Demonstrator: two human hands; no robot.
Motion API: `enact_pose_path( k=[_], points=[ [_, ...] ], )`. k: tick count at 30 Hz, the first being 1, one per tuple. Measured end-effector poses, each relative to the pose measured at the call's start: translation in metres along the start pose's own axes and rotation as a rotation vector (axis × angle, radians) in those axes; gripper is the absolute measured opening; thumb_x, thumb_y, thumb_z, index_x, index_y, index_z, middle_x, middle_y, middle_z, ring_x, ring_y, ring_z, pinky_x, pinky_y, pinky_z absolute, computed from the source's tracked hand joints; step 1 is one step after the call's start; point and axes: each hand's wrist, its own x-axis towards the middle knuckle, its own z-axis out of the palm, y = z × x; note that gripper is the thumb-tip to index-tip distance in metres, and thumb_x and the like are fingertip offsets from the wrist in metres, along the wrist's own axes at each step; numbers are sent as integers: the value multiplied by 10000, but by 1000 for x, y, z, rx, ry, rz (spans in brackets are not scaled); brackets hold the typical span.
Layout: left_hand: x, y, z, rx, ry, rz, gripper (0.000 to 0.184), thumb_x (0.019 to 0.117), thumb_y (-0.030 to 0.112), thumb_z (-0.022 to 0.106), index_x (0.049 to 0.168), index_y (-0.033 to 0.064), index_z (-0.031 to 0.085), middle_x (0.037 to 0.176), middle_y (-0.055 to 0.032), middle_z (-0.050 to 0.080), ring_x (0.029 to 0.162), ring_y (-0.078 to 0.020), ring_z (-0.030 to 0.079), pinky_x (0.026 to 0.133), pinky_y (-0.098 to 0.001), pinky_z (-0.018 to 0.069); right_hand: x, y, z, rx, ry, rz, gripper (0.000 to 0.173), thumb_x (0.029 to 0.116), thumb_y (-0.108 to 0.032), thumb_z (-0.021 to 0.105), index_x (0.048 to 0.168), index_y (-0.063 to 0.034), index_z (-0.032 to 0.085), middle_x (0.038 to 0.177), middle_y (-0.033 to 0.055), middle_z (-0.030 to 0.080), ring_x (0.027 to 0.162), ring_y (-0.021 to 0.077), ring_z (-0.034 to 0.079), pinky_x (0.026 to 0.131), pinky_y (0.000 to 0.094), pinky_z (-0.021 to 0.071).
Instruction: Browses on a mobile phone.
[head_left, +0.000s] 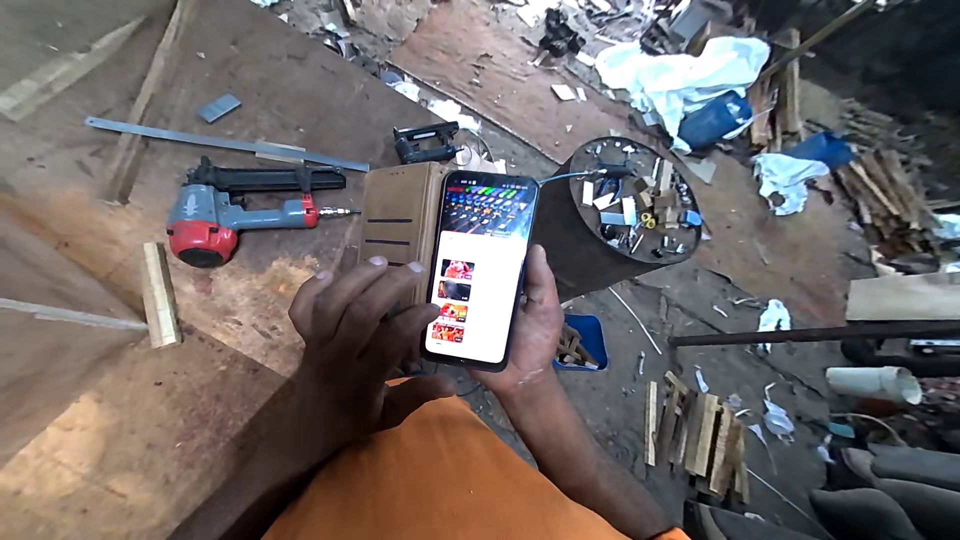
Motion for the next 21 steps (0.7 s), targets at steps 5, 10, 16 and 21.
enact_pose_path(
  k=[5, 10, 16, 21],
  points=[
    [6, -1, -2, 37, -11, -16, 636, 939, 729, 482, 1270, 223, 678, 1489, -54, 540, 1463, -279, 371, 1192, -567, 195, 1, 3, 0, 15, -35, 11, 540, 1001, -552, 469, 1315, -129, 590, 1228, 135, 669, 1144, 252, 659, 949, 482, 554],
    [19, -3, -5, 95, -56, -52, 645, 943, 742, 448, 1270, 234, 674, 1498, -66, 533, 1464, -284, 375, 1185, -585, 179, 0, 6, 2, -8, -24, 23, 546, 1001, -566, 471, 1295, -126, 604, 1200, 134, 680, 1113, 248, 673, 922, 476, 568],
    [33, -5, -7, 100, -60, -56, 618, 929, 716, 515, 1267, 229, 689, 1514, -65, 531, 1462, -304, 386, 1178, -614, 181, -3, 7, 3, 10, -11, 35, 540, 1002, -559, 481, 1300, -126, 610, 1205, 135, 684, 1116, 247, 678, 926, 468, 572],
    [42, -7, -6, 118, -73, -48, 611, 934, 699, 514, 1290, 233, 688, 1528, -61, 519, 1463, -302, 380, 1174, -610, 180, -6, 7, 2, 27, -26, 53, 531, 996, -544, 499, 1299, -123, 610, 1207, 140, 682, 1116, 248, 677, 931, 469, 568]
  ],
)
